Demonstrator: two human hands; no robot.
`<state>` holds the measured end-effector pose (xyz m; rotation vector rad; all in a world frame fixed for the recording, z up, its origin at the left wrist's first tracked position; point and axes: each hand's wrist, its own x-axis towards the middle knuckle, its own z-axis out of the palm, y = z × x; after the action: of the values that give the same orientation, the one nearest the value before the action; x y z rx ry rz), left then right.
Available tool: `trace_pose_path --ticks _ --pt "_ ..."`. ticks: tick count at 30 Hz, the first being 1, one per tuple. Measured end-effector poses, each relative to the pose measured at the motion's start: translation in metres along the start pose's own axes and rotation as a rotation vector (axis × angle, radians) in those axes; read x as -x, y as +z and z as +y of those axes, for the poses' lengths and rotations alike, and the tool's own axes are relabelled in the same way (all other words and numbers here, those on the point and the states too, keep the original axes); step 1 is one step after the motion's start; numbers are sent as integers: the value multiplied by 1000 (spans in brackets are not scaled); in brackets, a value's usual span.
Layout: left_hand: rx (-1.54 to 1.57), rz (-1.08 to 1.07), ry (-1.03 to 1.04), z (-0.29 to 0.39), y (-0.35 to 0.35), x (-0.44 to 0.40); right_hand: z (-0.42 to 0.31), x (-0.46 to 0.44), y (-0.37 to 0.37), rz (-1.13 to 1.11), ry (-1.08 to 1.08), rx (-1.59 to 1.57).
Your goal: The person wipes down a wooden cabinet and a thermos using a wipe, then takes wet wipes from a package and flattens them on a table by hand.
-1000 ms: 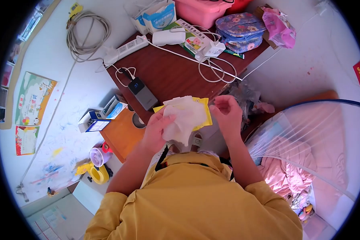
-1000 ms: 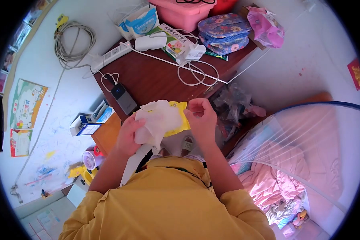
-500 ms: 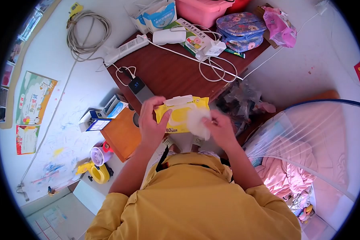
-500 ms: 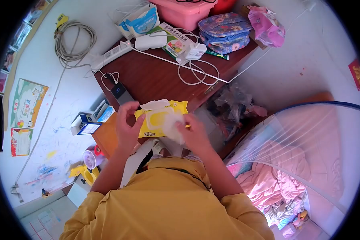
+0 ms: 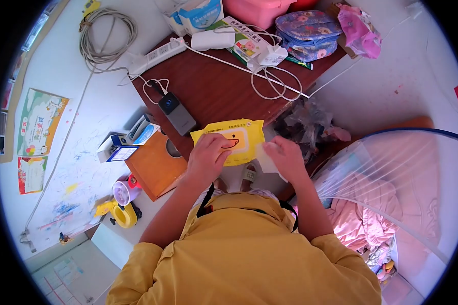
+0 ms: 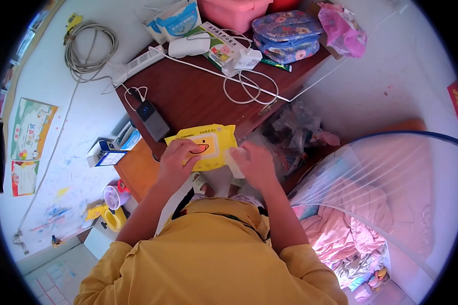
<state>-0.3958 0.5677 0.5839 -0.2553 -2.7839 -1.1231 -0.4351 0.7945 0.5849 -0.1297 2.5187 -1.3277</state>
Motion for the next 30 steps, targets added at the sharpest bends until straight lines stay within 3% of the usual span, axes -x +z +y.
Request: trace_pose_path --ticks 4,7,14,17,19,20,22,30 --pt "-134 -3 14 -2 0 -5 -5 -4 5 -113 99 158" --pt "-166 -41 -20 1 6 -9 10 -6 15 -34 82 201" --pt "-183 -148 -41 2 11 -22 24 -21 26 -175 124 140" --pt "-177 -176 -65 3 13 -25 20 -22 35 -234 241 89" --pt "-193 -180 -112 6 14 -22 25 -24 40 -157 272 -228" --pt "-200 -174 -124 5 16 -19 30 -26 45 -170 266 -229" --pt "-216 -114 -26 5 20 -10 37 -28 52 -256 375 -724" --pt "-237 -132 -60 19 28 29 28 -31 39 -407 453 -770"
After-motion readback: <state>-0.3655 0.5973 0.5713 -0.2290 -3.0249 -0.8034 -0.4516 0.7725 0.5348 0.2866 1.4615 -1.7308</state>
